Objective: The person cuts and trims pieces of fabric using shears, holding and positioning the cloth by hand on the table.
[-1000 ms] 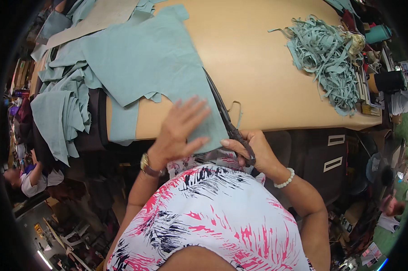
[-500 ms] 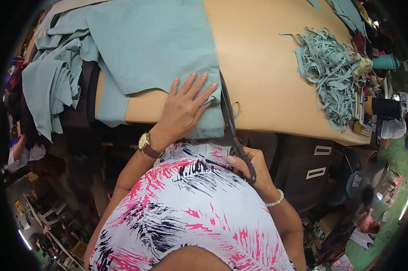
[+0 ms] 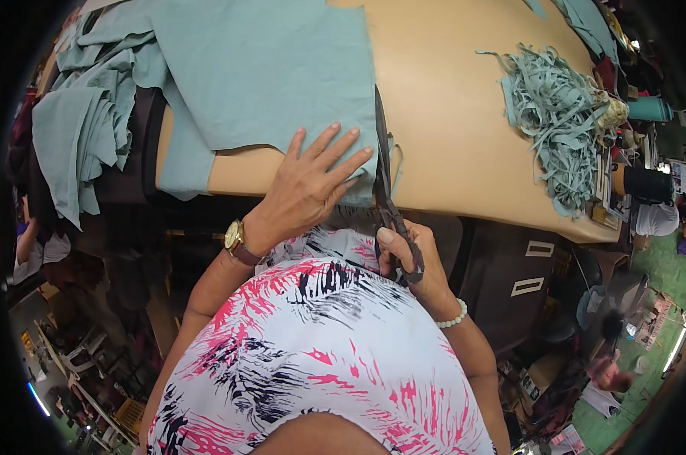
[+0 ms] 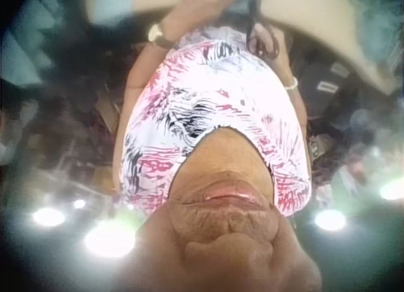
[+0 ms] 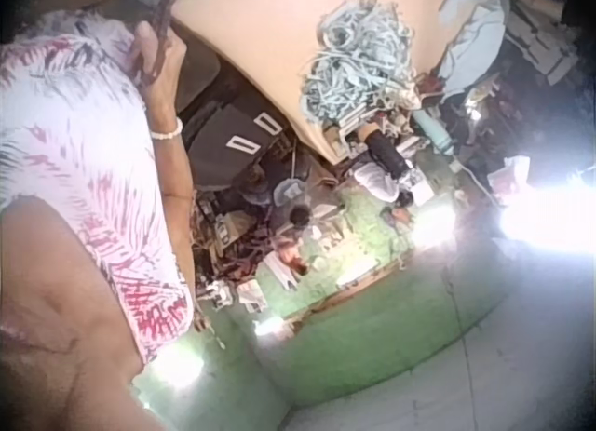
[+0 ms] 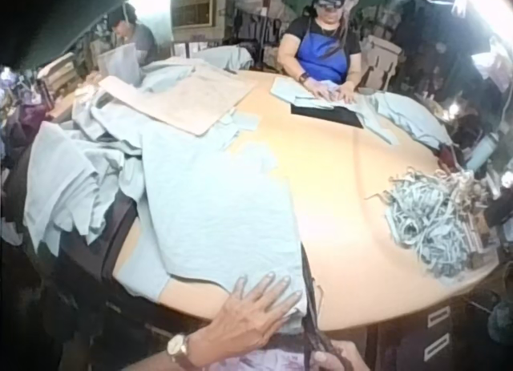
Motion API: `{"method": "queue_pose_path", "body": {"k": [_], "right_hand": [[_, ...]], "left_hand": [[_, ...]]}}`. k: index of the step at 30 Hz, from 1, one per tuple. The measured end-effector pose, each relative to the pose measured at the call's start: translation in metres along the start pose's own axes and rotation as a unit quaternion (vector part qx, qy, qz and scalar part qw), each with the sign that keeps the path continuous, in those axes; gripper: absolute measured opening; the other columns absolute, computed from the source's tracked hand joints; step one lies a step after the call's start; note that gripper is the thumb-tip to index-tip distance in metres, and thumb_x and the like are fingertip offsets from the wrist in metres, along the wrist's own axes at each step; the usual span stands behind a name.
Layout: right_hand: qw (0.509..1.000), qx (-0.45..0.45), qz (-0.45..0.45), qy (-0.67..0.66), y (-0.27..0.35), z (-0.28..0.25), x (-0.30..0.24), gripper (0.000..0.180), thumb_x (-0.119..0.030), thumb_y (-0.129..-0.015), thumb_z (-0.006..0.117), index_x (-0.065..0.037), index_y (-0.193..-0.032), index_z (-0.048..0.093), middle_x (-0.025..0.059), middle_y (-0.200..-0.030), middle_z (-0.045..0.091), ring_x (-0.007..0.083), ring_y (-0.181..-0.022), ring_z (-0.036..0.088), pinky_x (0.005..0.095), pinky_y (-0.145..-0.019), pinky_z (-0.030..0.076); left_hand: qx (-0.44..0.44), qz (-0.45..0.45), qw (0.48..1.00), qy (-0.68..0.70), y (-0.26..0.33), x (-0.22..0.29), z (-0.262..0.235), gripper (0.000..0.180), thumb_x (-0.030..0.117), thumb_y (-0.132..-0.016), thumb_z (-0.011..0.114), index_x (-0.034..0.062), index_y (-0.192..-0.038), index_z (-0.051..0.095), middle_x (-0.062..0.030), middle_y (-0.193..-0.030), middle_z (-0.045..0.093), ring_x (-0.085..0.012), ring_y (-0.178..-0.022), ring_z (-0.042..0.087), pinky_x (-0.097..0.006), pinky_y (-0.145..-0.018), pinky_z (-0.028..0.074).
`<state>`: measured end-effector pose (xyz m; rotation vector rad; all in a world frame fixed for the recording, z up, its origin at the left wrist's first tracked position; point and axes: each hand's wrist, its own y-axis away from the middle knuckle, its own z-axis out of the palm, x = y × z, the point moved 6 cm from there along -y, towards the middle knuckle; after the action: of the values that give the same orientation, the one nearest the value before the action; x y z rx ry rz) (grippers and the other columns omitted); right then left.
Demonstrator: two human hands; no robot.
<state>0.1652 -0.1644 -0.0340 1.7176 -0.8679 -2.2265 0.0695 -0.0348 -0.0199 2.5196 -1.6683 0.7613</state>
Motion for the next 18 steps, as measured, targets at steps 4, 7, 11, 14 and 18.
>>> {"method": "queue_pose_path", "body": {"k": [4,7,11,14,18], "right_hand": [[1.0,0.011,0.008,-0.001,0.0013,0.0008,0.0004,0.037,-0.037,-0.082,0.058,-0.003,-0.071,0.051,0.0022,-0.055,0.048,0.0075,-0.048,0.047,0.0198,-0.046,0.035],[1.0,0.016,0.02,0.009,0.0024,-0.0018,0.0032,0.035,-0.035,-0.083,0.058,-0.002,-0.073,0.051,0.0016,-0.054,0.047,0.007,-0.047,0.045,0.0196,-0.045,0.034],[0.999,0.021,0.023,0.01,0.0041,-0.0035,0.0052,0.034,-0.033,-0.083,0.058,-0.001,-0.074,0.053,0.0014,-0.054,0.048,0.0066,-0.045,0.045,0.0198,-0.043,0.033],[0.999,0.022,0.031,0.031,0.0045,-0.0034,0.004,0.03,-0.029,-0.083,0.06,0.0,-0.074,0.054,0.0014,-0.055,0.049,0.0053,-0.045,0.045,0.0193,-0.041,0.033],[0.996,0.03,0.067,0.059,0.0074,-0.0021,0.0036,0.027,-0.025,-0.082,0.063,0.0,-0.074,0.056,0.001,-0.056,0.051,0.0034,-0.045,0.046,0.0176,-0.04,0.032]], "left_hand": [[0.002,0.003,1.0,-0.001,0.0001,-0.0004,-0.0012,0.052,0.016,-0.08,0.056,0.0155,-0.129,0.041,-0.01,-0.134,0.039,-0.0294,-0.123,0.036,-0.055,-0.096,0.028],[0.004,0.004,1.0,-0.002,0.0005,-0.0005,-0.0011,0.052,0.016,-0.079,0.057,0.0156,-0.129,0.041,-0.01,-0.133,0.039,-0.0297,-0.123,0.036,-0.055,-0.096,0.029],[0.009,0.008,1.0,0.007,0.0004,-0.0011,-0.0017,0.052,0.015,-0.079,0.057,0.0156,-0.129,0.041,-0.0105,-0.134,0.039,-0.0307,-0.122,0.037,-0.056,-0.095,0.028],[0.003,0.003,1.0,0.009,0.0004,-0.0017,-0.0023,0.051,0.014,-0.079,0.056,0.0154,-0.128,0.043,-0.0111,-0.134,0.039,-0.0316,-0.122,0.037,-0.057,-0.095,0.027],[0.01,0.012,1.0,0.017,0.0008,-0.0003,-0.0045,0.049,0.013,-0.079,0.056,0.0147,-0.127,0.044,-0.0118,-0.133,0.039,-0.0326,-0.121,0.038,-0.057,-0.095,0.027]]}}
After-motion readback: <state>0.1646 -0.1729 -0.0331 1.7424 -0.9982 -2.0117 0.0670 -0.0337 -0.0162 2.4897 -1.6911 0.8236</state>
